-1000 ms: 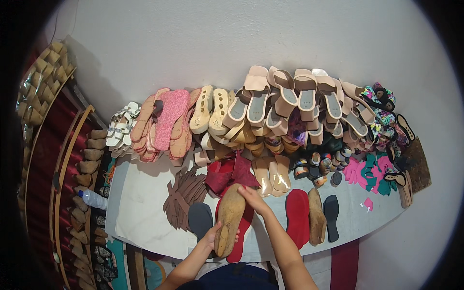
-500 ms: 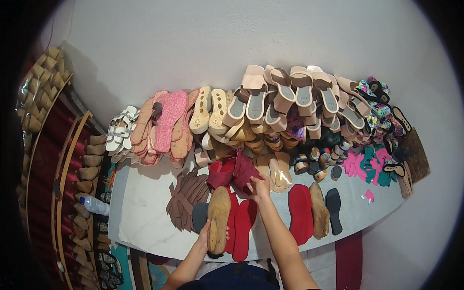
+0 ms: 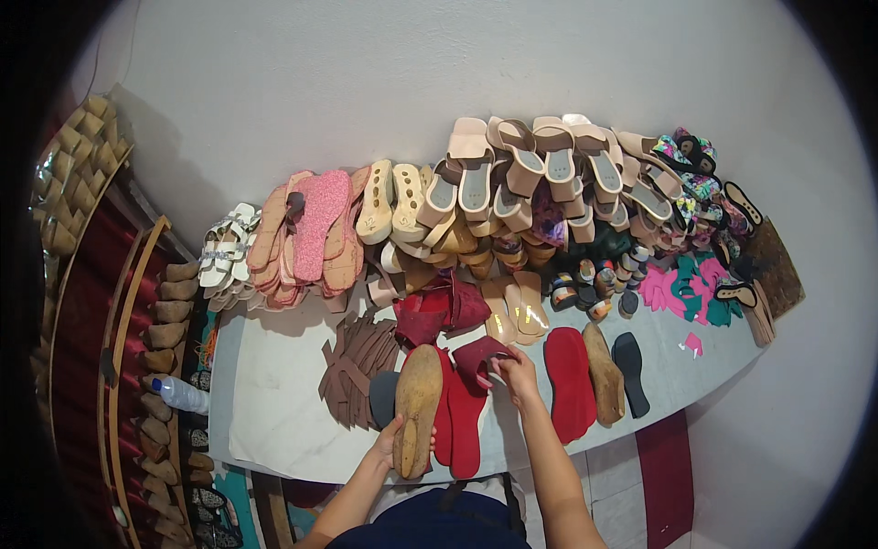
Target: The person is manually assembling components of high-heeled shoes, aligning and pressing straps onto soles at a workstation.
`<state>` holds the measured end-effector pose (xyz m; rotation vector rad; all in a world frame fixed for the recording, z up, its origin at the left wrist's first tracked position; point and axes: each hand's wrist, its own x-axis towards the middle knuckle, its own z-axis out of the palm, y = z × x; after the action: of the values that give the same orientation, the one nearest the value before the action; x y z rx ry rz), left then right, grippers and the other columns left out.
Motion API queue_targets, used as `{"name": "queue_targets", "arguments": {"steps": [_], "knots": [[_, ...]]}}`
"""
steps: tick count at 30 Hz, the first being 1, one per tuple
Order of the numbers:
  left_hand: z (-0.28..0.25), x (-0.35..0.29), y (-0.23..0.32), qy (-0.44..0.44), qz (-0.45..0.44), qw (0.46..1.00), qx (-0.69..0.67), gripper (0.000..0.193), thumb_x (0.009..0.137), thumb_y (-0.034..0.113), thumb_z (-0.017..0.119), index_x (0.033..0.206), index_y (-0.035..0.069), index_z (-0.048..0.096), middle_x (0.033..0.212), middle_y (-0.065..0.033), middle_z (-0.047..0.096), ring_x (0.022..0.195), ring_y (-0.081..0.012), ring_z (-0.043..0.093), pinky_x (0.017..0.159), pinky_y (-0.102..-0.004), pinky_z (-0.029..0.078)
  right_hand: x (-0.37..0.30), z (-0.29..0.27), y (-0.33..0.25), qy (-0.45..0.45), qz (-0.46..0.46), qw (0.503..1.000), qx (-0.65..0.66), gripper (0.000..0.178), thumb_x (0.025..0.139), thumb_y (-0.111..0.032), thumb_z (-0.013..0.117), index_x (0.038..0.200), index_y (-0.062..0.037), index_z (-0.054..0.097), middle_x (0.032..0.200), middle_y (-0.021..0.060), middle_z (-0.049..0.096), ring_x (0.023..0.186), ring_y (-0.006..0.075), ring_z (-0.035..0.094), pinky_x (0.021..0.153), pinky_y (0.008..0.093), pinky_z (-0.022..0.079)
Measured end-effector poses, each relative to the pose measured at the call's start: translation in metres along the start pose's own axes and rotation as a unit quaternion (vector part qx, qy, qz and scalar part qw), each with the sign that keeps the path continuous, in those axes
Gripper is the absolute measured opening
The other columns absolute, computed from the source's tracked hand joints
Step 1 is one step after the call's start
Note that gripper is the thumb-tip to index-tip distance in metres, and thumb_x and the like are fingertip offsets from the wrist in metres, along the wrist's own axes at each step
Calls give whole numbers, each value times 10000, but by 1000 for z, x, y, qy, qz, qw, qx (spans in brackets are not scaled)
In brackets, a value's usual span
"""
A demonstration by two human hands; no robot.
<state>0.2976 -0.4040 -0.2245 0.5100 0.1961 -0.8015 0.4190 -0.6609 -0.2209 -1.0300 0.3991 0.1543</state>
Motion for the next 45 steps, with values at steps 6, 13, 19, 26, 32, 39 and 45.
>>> {"name": "queue_targets", "arguments": {"steps": [6,13,19,26,32,39,45], "knots": [[-4,-8,-5,-7,9,1000,-13,751,682,563,586,1094,-52,460,954,-153,564,837,-248,584,727,-372,500,-27,-17,1,31,-4,846,-533,381,742,-219,562,1076,-40,531,637,84,595,576,157,596,567,289,478],[-8,-16,-5,-11,24,999,-17,741,692,559,579,1107,-41,449,949,-166,560,821,-254,584,751,-368,490,-40,1,-48,-210,187,619,-734,614,627,-558,612,949,-35,608,675,115,617,667,223,613,644,312,472],[-7,-20,-6,-12,28,999,-16,726,705,541,578,1130,-29,428,953,-165,554,831,-252,580,750,-365,490,-18,14,-49,-80,-172,674,-713,748,550,-468,717,1091,-4,489,1098,201,487,1086,330,424,882,365,383],[-6,-17,-4,-17,25,999,-24,714,714,519,582,1147,-23,414,965,-169,553,843,-253,579,745,-377,493,-14,31,-46,-241,-122,725,-634,684,625,-364,713,1118,35,455,958,199,571,891,256,565,789,309,436],[-1,-11,-5,22,-14,1000,9,634,757,476,553,1166,18,397,967,-174,547,856,-268,574,731,-386,490,-39,66,-85,-115,-225,873,-418,570,755,-378,601,1108,50,470,1004,182,558,916,225,542,791,315,419],[18,3,-15,43,67,987,140,588,808,297,562,1263,102,244,1033,-161,519,899,-260,568,731,-364,502,-51,125,-60,-147,-378,623,-669,567,758,-457,533,1050,29,532,908,179,549,882,319,519,767,382,416],[30,-4,-12,54,58,980,184,659,813,238,564,1310,147,141,1134,-140,452,957,-248,539,748,-367,494,-59,135,-41,-238,-394,472,-752,534,697,-460,574,964,2,571,859,151,551,837,293,533,720,380,436]]}}
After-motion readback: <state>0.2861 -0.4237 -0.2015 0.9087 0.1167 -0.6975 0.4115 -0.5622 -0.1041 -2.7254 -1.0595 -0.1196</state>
